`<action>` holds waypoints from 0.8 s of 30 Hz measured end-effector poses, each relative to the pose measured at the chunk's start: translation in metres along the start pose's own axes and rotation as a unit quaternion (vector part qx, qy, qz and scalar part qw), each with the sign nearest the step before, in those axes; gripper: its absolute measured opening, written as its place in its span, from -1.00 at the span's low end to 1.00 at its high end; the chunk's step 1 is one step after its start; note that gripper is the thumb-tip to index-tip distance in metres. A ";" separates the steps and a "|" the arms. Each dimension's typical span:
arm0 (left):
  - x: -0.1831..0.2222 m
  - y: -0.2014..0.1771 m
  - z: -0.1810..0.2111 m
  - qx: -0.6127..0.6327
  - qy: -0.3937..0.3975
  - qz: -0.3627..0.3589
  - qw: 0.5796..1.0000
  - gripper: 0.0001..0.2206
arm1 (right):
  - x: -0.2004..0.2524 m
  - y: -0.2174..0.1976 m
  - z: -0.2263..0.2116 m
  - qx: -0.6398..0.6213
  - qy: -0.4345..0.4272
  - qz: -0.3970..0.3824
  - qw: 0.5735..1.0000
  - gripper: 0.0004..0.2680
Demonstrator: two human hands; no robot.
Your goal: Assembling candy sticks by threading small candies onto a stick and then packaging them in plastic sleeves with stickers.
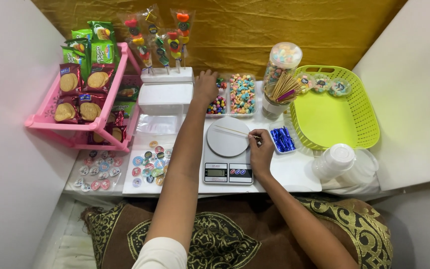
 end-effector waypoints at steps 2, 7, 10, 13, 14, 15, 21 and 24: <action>-0.002 0.000 0.002 -0.007 0.007 0.012 1.000 -0.66 | 0.000 0.001 0.003 -0.007 0.001 0.002 1.000 -0.96; -0.006 0.000 0.012 -0.012 -0.005 0.059 0.998 -0.81 | -0.001 0.001 0.003 -0.014 0.003 0.005 1.000 -0.96; -0.002 0.002 0.014 0.003 -0.010 0.086 0.996 -0.85 | 0.002 0.000 0.005 -0.016 0.006 0.007 1.000 -0.96; -0.013 0.000 0.018 -0.009 -0.006 0.087 0.996 -0.87 | -0.003 0.000 0.001 -0.030 0.012 0.014 0.999 -0.97; -0.016 -0.002 0.021 -0.009 0.005 0.095 0.995 -0.89 | -0.006 -0.001 0.002 -0.027 0.005 0.014 1.000 -0.97; -0.011 0.000 0.018 -0.010 0.011 0.098 0.995 -0.91 | -0.003 0.000 0.003 -0.024 0.003 0.009 1.000 -0.97; -0.007 -0.008 0.024 0.023 0.032 0.030 0.999 -0.86 | -0.005 0.001 0.005 -0.021 0.002 0.010 1.000 -0.96; -0.017 0.007 0.020 0.009 0.033 0.011 0.999 -0.83 | -0.002 0.001 0.002 -0.031 0.009 0.014 0.999 -0.97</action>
Point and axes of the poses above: each hand's wrist, its own x-axis away from the middle knuckle, its own y-axis out of the palm, z = x × y, the point moved 6 cm from there along -x, towards the middle knuckle
